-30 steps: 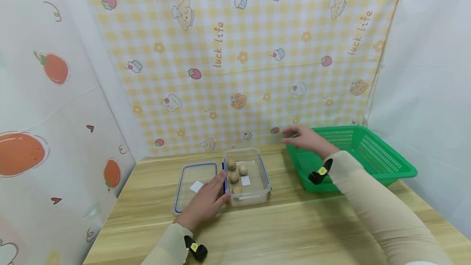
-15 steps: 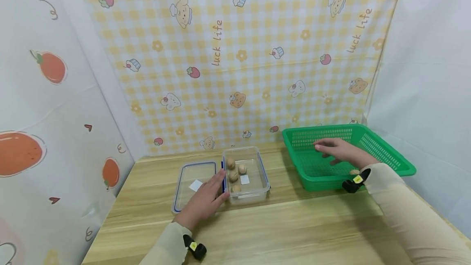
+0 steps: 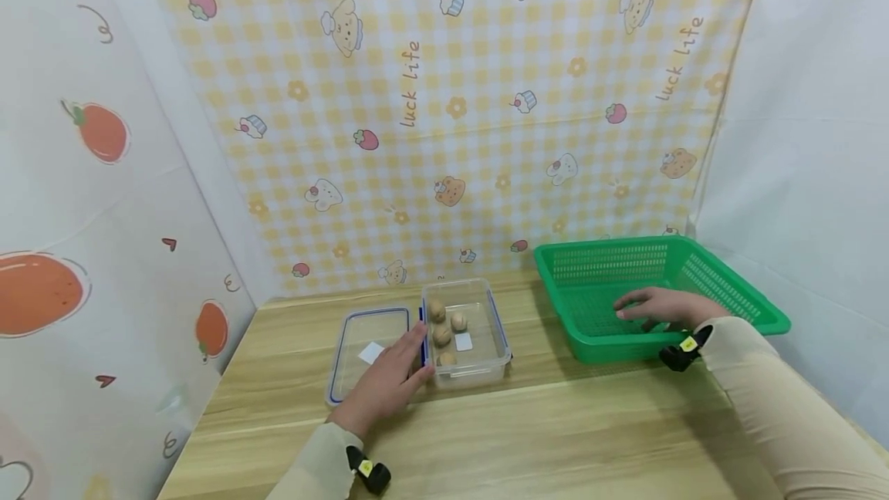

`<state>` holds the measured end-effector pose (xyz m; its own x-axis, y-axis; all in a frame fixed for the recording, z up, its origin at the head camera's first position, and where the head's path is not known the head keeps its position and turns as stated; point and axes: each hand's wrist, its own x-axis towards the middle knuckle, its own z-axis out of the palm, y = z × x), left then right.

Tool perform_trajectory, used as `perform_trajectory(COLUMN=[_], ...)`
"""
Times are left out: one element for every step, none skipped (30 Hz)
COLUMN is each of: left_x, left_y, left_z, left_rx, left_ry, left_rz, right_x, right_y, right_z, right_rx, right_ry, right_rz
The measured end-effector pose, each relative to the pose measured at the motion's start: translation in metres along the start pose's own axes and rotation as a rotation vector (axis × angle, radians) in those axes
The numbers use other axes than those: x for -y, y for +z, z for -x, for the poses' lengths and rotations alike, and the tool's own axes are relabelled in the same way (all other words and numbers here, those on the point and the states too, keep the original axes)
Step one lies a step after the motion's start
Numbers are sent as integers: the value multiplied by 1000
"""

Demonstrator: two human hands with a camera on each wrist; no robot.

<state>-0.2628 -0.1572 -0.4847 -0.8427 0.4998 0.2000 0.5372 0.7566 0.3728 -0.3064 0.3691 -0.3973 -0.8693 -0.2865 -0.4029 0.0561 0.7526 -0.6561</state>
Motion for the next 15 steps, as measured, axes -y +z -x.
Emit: perform_trajectory(left_x=[0, -1, -1, -1, -2, -2, -2, -2, -2, -3, -3, -3, -3, -3, -3], left_y=[0, -1, -1, -1, -1, -1, -1, -1, -1, -1, -1, -1, -1, -2, -2], left_z=[0, 0, 0, 0, 0, 0, 1, 1, 1, 1, 1, 1, 0, 0, 0], left_rx=[0, 1, 1, 2, 3, 3, 2, 2, 2, 1, 0, -2, -3, -3, -3], left_ry=[1, 1, 1, 0, -1, -2, -2, -2, -3, -3, -1, -1, 0, 0, 2], left_rz=[2, 2, 3, 1, -1, 1, -1, 0, -3, -5, -7, -13, -18, -27, -37], right_x=[-2, -3, -4, -5, -5, -5, -6, -6, -5, -5, -5, -5, -4, -3, -2], right_y=[0, 0, 0, 1, 2, 2, 3, 4, 4, 5, 5, 6, 6, 6, 7], right_z=[-1, -2, -3, -4, -4, -5, -6, -7, -8, -9, -9, -9, -9, -9, -9], right_rx=[14, 24, 31, 35, 38, 41, 43, 43, 40, 37, 37, 35, 34, 32, 30], right_ry=[-3, -4, -10, -23, -34, -49, -63, -70, -76, -80, -75, -74, -69, -65, -62], right_rz=[12, 21, 30, 48, 60, 82, 106, 119, 136, 156, 162, 183, 197, 214, 236])
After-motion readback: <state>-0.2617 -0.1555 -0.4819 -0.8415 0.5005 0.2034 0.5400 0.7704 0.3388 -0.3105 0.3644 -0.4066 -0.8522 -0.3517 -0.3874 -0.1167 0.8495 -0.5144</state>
